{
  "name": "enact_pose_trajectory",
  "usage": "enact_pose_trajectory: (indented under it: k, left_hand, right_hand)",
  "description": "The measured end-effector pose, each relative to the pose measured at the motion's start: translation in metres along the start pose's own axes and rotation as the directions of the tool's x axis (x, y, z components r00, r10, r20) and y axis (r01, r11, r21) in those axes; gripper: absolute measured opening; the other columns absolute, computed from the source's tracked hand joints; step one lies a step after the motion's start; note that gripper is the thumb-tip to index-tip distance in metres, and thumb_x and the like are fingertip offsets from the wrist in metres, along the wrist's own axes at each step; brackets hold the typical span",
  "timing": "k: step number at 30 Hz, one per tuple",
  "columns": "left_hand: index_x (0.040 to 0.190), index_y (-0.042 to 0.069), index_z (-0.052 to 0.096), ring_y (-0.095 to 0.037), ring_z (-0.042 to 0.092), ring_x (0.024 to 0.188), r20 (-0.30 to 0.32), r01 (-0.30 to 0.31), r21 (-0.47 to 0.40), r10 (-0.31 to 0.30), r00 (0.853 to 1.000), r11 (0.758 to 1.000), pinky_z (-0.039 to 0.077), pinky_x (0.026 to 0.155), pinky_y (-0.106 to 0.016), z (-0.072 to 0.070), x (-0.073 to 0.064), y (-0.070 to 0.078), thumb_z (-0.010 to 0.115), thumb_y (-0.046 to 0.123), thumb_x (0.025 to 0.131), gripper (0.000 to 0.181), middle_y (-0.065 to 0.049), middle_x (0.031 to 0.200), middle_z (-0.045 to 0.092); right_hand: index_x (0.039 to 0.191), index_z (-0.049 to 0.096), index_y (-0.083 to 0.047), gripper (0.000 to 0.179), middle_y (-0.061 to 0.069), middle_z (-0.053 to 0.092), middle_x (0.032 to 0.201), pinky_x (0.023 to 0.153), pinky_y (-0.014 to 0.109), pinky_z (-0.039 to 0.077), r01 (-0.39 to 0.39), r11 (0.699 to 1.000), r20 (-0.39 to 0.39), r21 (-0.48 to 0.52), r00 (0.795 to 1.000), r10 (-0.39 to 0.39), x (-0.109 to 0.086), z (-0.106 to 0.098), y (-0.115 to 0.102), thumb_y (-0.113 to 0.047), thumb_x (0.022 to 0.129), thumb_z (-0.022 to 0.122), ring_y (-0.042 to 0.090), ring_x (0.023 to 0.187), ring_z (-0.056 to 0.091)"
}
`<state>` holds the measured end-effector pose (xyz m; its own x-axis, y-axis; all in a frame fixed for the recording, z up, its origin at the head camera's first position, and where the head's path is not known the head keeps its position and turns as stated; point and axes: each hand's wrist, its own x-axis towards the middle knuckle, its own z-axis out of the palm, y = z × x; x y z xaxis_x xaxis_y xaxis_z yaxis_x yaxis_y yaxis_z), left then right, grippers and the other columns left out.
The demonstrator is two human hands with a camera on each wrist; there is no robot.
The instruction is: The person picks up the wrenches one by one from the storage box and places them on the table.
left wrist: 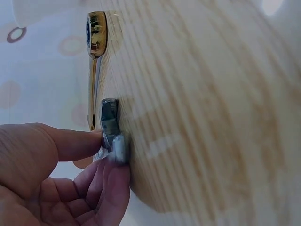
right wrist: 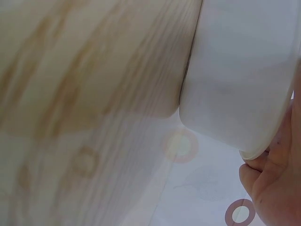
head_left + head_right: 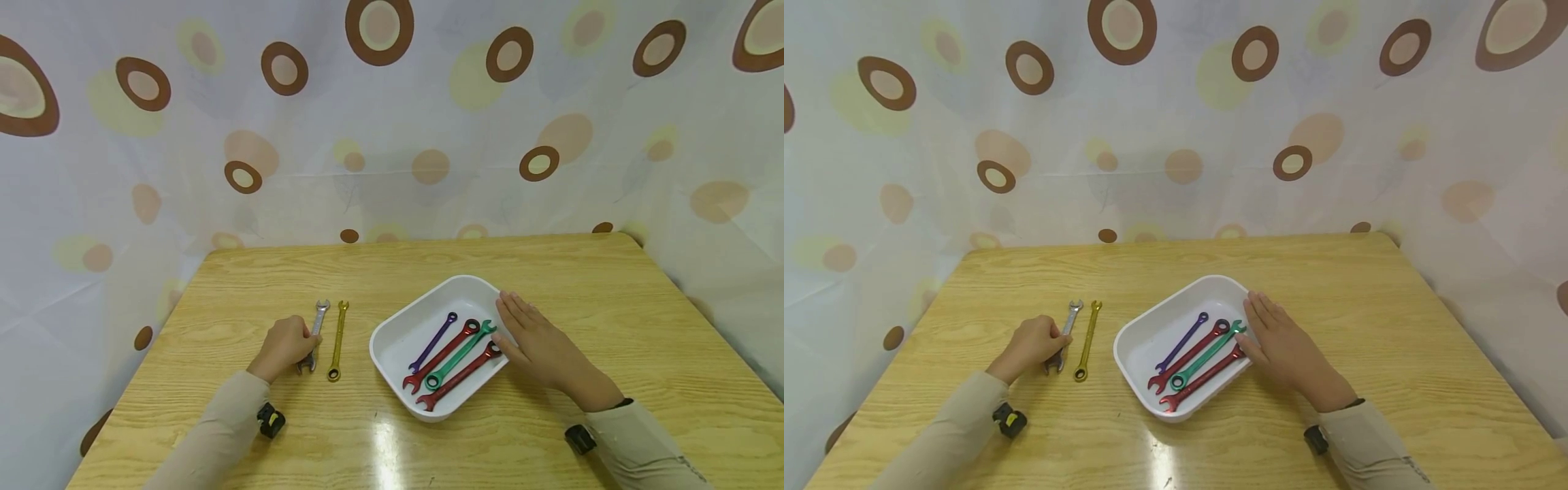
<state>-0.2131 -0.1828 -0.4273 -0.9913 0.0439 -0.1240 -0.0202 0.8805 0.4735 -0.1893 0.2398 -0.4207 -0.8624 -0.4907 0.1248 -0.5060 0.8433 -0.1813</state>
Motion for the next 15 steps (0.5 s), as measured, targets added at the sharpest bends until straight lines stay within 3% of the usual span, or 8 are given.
enact_pose_trajectory:
  k: [15]
  left_hand:
    - [0.068, 0.001, 0.066, -0.012, 0.046, 0.046, 0.003, -0.006, 0.012, 0.006, 1.000, 1.000, 0.034, 0.045, -0.023, 0.0004, 0.0018, -0.0041, 0.069, 0.021, 0.088, 0.028, -0.003, 0.056, 0.056]
  right_hand:
    - [0.147, 0.026, 0.007, 0.064, 0.024, 0.021, 0.154, 0.115, 0.048, 0.017, -0.006, 1.000, -0.010, 0.006, 1.000, 0.006, -0.0002, -0.0005, -0.0017, -0.035, 0.102, 0.043, 0.038, 0.143, 0.018]
